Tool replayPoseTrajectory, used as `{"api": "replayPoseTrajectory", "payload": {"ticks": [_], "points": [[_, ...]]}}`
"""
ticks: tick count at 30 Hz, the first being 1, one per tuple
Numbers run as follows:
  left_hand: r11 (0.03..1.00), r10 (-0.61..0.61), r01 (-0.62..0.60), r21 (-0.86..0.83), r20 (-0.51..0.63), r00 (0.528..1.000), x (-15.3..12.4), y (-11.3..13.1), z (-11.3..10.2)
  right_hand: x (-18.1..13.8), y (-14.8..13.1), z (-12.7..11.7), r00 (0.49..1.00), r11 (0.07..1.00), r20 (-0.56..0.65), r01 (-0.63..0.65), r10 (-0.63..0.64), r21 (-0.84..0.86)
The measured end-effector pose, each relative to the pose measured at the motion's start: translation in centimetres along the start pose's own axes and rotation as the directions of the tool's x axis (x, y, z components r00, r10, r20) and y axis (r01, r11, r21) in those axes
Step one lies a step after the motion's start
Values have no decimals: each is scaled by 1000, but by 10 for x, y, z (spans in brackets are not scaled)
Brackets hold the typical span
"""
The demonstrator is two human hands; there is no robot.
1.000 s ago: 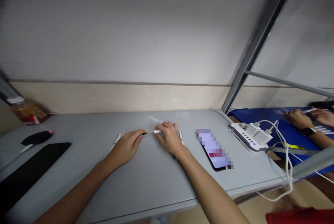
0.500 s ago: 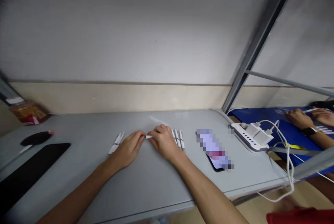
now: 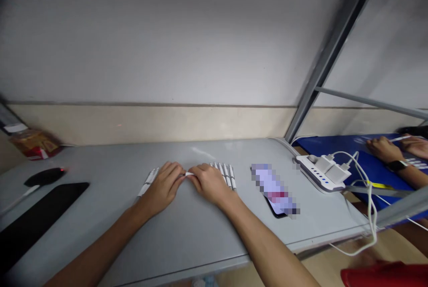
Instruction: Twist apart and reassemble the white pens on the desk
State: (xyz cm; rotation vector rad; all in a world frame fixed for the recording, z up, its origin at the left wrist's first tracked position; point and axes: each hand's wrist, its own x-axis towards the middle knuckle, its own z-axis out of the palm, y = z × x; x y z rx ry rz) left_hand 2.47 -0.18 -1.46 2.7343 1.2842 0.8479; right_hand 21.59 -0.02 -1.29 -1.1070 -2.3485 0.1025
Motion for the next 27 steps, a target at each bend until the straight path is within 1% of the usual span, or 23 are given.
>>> {"api": "replayPoseTrajectory", "payload": {"ticks": [3, 6, 8, 9, 12, 14, 19, 24, 27], "points": [[999, -41, 41, -9, 12, 999, -2, -2, 3, 0, -2, -3, 999, 999, 45, -28, 30, -44], [994, -105, 106, -20, 80, 991, -3, -4, 8, 0, -3, -4, 997, 994, 68, -31, 38, -102], [993, -109, 114, -33, 120, 987, -2, -5, 8, 0, -3, -3, 997, 994, 75, -27, 36, -110], [994, -98, 104, -45, 119, 988, -2, -5, 7, 0, -2, -2, 997, 994, 74, -28, 36, -105], [993, -73, 77, -85, 51, 996, 0, -3, 4, 1, -1, -1, 998, 997, 54, -35, 39, -75], [992, -77, 79, -95, 30, 997, -1, -3, 4, 0, 0, 0, 999, 998, 35, -28, 30, -54], [994, -76, 80, -69, 61, 995, -4, -6, 8, -1, 3, 2, 1000, 1000, -2, 1, -1, 0], [994, -83, 85, -68, 23, 996, -2, -4, 6, 0, 7, 2, 999, 996, -39, -15, 18, 90], [991, -100, 103, -88, 42, 994, -1, -4, 4, 1, 11, -3, 996, 988, -84, -30, 43, 153]]}}
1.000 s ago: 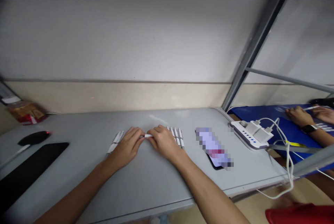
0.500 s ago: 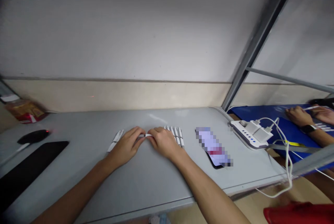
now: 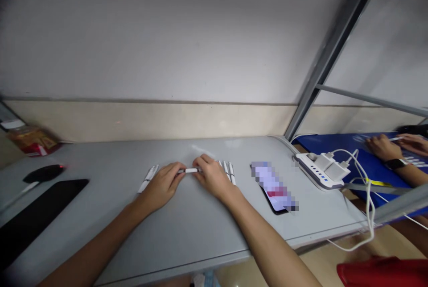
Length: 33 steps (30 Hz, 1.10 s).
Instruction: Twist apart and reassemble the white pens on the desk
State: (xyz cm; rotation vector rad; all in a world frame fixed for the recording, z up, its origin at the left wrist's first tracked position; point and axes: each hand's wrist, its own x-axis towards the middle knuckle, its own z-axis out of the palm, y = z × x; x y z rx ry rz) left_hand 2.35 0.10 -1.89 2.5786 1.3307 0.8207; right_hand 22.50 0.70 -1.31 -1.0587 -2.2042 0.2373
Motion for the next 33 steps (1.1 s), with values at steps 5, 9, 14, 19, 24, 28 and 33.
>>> {"api": "replayPoseTrajectory", "payload": {"ticks": [5, 9, 14, 19, 24, 28, 33], "points": [[998, -55, 55, -40, 6, 998, -1, -2, 0, 2, 10, -12, 999, 990, -19, -37, 40, 137], [998, -35, 36, -56, 18, 999, -2, -6, 1, 3, 16, -16, 987, 936, 93, -155, 132, 316], [1000, 1, -1, -6, 17, 1000, -1, -10, 0, 2, 23, -17, 961, 850, 193, -266, 197, 456], [1000, -2, 2, 17, 10, 1000, -2, -11, -3, 1, 26, -22, 972, 872, 159, -225, 172, 435], [1000, -1, 1, -8, 5, 1000, -1, -12, -4, 0, 22, -26, 959, 872, 212, -261, 187, 414], [1000, -6, 6, -16, 12, 1000, -1, -13, -4, 0, 20, -27, 970, 880, 179, -226, 164, 419], [999, 13, -12, -32, 28, 1000, -1, -15, -2, -1, 20, -25, 959, 894, 211, -256, 188, 368]]}}
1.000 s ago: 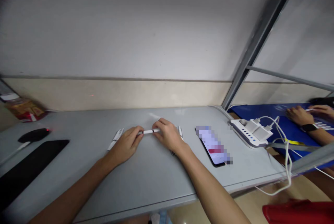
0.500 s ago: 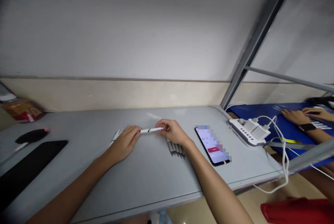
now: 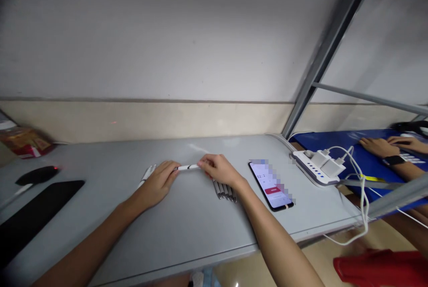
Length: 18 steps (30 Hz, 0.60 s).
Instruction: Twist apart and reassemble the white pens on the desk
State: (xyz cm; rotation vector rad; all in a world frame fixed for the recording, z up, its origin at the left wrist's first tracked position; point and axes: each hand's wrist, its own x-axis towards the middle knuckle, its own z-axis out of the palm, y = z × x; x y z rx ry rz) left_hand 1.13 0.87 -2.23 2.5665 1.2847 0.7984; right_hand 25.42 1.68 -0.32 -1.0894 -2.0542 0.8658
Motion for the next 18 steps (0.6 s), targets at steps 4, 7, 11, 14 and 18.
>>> {"api": "replayPoseTrajectory", "payload": {"ticks": [4, 7, 11, 14, 18], "points": [[1000, 1, -1, 10, 15, 1000, 0, 0, 0, 0, 1, 2, 1000, 1000, -7, 16, -16, 7], [1000, 10, -9, -5, 20, 1000, 0, 2, -1, 1, -1, 3, 1000, 1000, -25, -6, 7, 1], [1000, -8, 8, -8, 7, 1000, 0, 1, -1, 0, -4, 2, 997, 999, -60, 42, -43, -12], [1000, -18, 18, -5, 1, 1000, 0, 0, -1, -1, -4, 3, 1000, 997, -18, 18, -20, -77], [1000, -30, 30, -6, 5, 1000, 0, 0, -2, -1, -4, 3, 1000, 994, -25, 8, -11, -111]]}}
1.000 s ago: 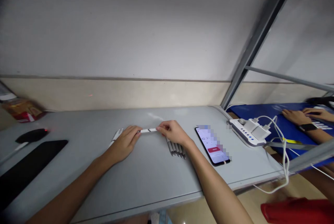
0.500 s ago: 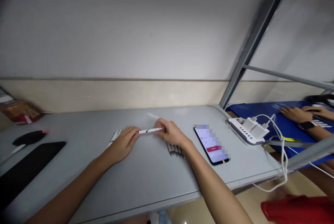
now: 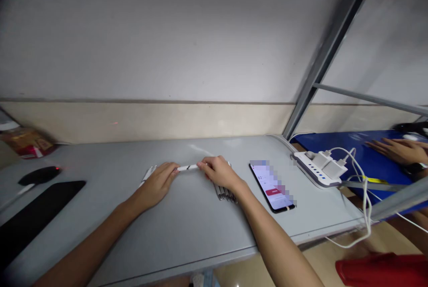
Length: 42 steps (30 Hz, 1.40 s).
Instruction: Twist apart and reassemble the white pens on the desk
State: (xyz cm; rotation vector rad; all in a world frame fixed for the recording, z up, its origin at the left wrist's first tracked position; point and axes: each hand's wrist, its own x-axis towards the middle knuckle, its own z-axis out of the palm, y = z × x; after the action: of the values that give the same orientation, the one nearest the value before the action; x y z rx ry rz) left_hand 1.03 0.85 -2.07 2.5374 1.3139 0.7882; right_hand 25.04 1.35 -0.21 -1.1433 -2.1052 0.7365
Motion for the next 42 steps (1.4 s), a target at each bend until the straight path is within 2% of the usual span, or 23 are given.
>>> {"api": "replayPoseTrajectory", "payload": {"ticks": [3, 7, 13, 15, 18, 20, 23, 26, 29, 34, 42], "points": [[999, -29, 29, -20, -5, 1000, 0, 0, 0, 0, -2, -1, 995, 996, -46, 92, -91, 11], [998, -47, 48, -38, 7, 999, 0, -3, 1, 0, -6, -1, 979, 977, -66, 184, -192, -105], [997, -63, 64, 35, -30, 998, -1, -7, 0, -2, -7, 13, 987, 947, -78, 108, -137, -303], [997, -54, 56, 46, -58, 997, -1, -5, -1, -1, -6, 16, 991, 971, -102, 59, -84, -230], [999, -37, 39, 14, -81, 996, 0, 1, -2, 3, -6, 19, 992, 991, -127, 8, 9, 135], [999, -23, 21, -27, -71, 997, 0, 8, -3, 6, -7, 19, 987, 896, -151, 16, 57, 445], [998, 44, -46, -52, -28, 999, -1, 15, -5, 11, -8, 18, 969, 622, -190, 52, 157, 781], [999, 37, -36, 24, -18, 999, 0, 14, -6, 11, -8, 11, 952, 336, -167, 74, 257, 939], [981, -35, 46, 188, -63, 997, 0, 6, -6, 10, -6, 2, 954, 158, -121, 79, 275, 984], [867, -175, 223, 446, -147, 974, 0, -5, -6, 9, -3, -6, 969, 53, -74, 63, 238, 997], [713, -348, 378, 591, -170, 922, -2, -7, -11, 9, -4, -2, 973, 76, -83, 68, 214, 995]]}}
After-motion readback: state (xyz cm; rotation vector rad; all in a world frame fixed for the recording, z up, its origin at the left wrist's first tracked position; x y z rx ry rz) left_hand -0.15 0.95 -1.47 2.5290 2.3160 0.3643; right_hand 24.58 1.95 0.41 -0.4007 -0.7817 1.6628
